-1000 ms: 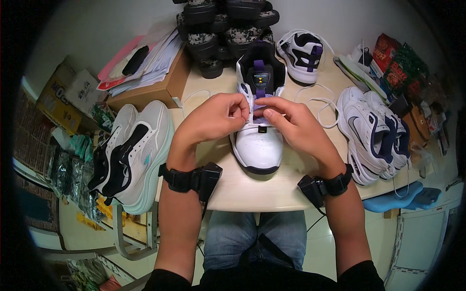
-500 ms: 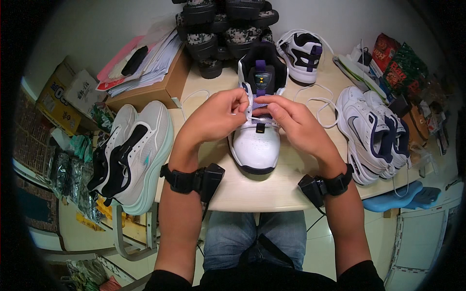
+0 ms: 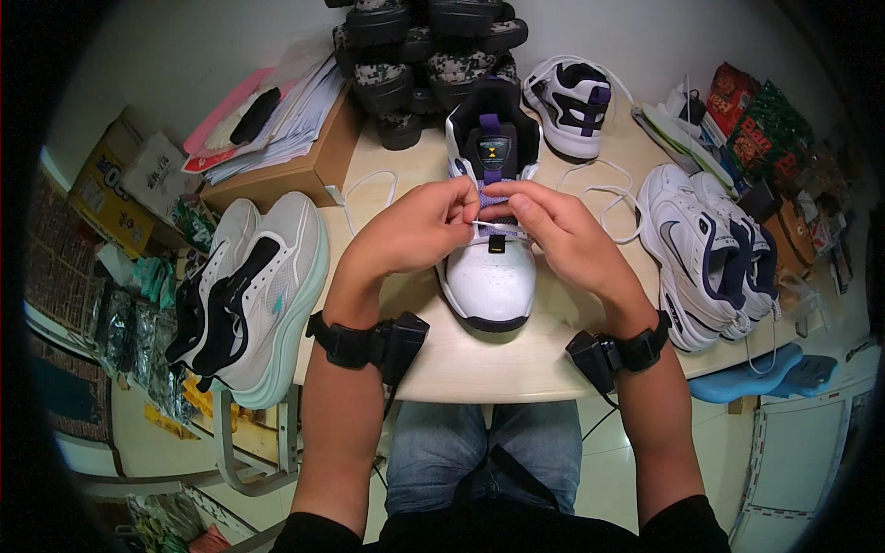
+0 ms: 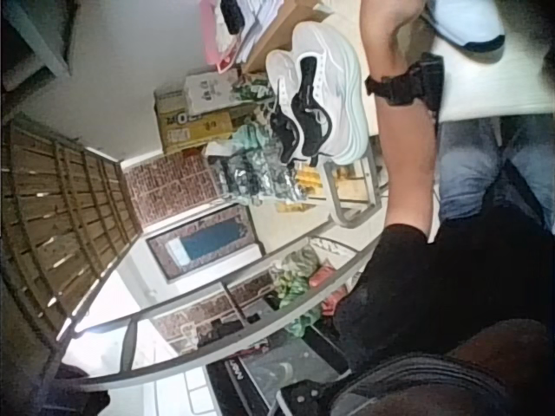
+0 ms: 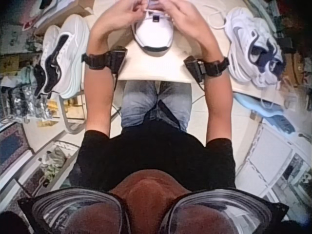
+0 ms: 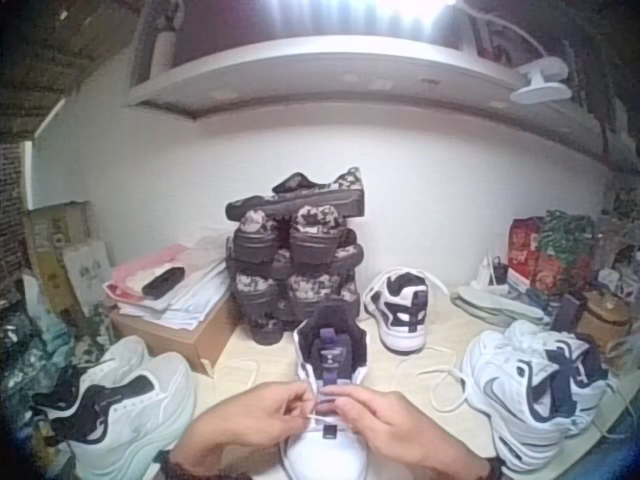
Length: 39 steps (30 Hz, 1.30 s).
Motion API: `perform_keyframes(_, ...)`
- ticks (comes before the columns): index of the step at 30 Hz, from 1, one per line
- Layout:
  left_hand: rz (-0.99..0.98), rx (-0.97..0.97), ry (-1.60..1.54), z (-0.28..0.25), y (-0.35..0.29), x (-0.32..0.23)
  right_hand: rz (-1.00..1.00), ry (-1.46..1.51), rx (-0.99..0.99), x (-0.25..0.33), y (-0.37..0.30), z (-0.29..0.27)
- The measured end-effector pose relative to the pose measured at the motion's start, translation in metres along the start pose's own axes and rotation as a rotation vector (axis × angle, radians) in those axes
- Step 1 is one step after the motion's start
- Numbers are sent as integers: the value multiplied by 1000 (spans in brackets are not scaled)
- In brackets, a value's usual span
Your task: The person laces a white and black sneaker by hand on a table, threading the white laces through the eyelets and pulling them tight.
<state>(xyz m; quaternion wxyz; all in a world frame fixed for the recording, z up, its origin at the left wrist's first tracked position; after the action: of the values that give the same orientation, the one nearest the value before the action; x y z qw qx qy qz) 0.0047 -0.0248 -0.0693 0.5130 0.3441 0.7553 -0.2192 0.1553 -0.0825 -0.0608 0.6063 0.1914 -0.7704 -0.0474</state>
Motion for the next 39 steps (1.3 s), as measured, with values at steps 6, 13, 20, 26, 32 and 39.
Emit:
perform_keyframes(6,19,-46,70,-2,-2,-2,-12,29,-27,-5,2,-1)
perform_keyframes(13,-49,41,47,-1,-3,-4,84,-278,-16,8,1,-1)
perform_keyframes(20,-104,51,-40,1,-4,-1,89,-490,-159,0,5,6)
perform_keyframes(26,-118,33,21,1,-2,-5,-6,-838,-51,4,9,14)
perform_keyframes(32,-130,27,29,2,-2,-5,92,-977,-3,-1,13,20)
perform_keyframes(39,-135,27,-81,-3,-3,1,-126,-831,-230,14,1,5)
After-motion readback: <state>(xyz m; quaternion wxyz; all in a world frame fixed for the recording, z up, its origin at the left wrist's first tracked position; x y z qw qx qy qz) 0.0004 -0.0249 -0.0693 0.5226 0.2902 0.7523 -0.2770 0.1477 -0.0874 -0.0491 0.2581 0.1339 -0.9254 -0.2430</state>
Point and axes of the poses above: each hand's wrist, its own y-axis towards the middle knuckle, its own z-axis out of the palm, x = y × z, the point moved 5 cm from there along y, towards the middle knuckle, and after that the axes turned 1 degree about -y, right-handed, at the moved point
